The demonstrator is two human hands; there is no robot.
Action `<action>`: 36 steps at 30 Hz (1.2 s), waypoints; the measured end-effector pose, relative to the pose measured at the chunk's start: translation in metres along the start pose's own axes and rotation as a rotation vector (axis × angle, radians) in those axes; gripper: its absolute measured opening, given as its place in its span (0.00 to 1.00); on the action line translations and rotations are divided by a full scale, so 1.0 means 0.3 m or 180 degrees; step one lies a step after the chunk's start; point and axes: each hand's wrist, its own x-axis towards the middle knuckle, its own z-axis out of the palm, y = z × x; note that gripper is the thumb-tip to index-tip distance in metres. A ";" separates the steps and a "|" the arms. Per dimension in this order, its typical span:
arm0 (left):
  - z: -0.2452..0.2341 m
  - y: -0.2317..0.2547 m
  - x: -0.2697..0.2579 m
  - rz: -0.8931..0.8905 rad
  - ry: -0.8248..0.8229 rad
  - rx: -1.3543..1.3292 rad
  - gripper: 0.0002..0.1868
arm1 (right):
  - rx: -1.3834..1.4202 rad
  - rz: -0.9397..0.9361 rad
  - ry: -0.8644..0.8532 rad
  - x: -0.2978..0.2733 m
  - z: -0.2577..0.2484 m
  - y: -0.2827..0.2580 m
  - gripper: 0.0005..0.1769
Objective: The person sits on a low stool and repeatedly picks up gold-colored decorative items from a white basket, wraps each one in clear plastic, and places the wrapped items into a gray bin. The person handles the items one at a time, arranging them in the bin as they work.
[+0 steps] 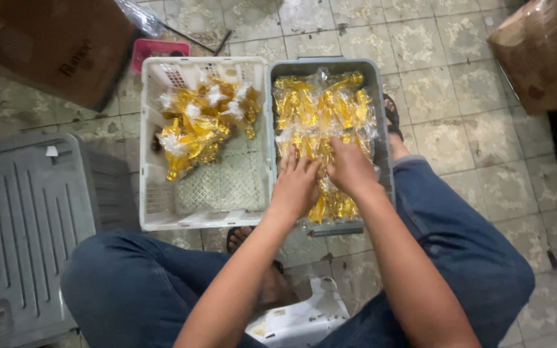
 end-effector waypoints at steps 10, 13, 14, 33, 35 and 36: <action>-0.224 -0.558 0.164 -0.2013 0.1029 -0.1662 0.12 | 0.0428 -0.0058 -0.0026 -0.317 -0.491 -0.259 0.35; -0.131 -0.748 0.149 -0.2239 -0.0374 -0.0223 0.25 | 0.0568 -0.0544 -0.0147 -0.353 -0.490 -0.209 0.34; -0.040 -0.845 0.147 -0.1686 -0.0290 0.0610 0.34 | 0.0426 -0.0640 -0.0061 -0.353 -0.487 -0.193 0.33; -0.069 -0.933 0.225 -0.0836 -0.0761 0.0958 0.12 | -0.0236 -0.1174 0.0217 -0.346 -0.481 -0.188 0.33; -0.170 -0.930 0.205 -0.1026 -0.0777 0.0457 0.15 | -0.0235 -0.1162 0.0214 -0.346 -0.484 -0.203 0.31; -0.223 -0.928 0.198 -0.1194 -0.0806 -0.0073 0.20 | -0.0245 -0.1127 0.0191 -0.347 -0.487 -0.211 0.30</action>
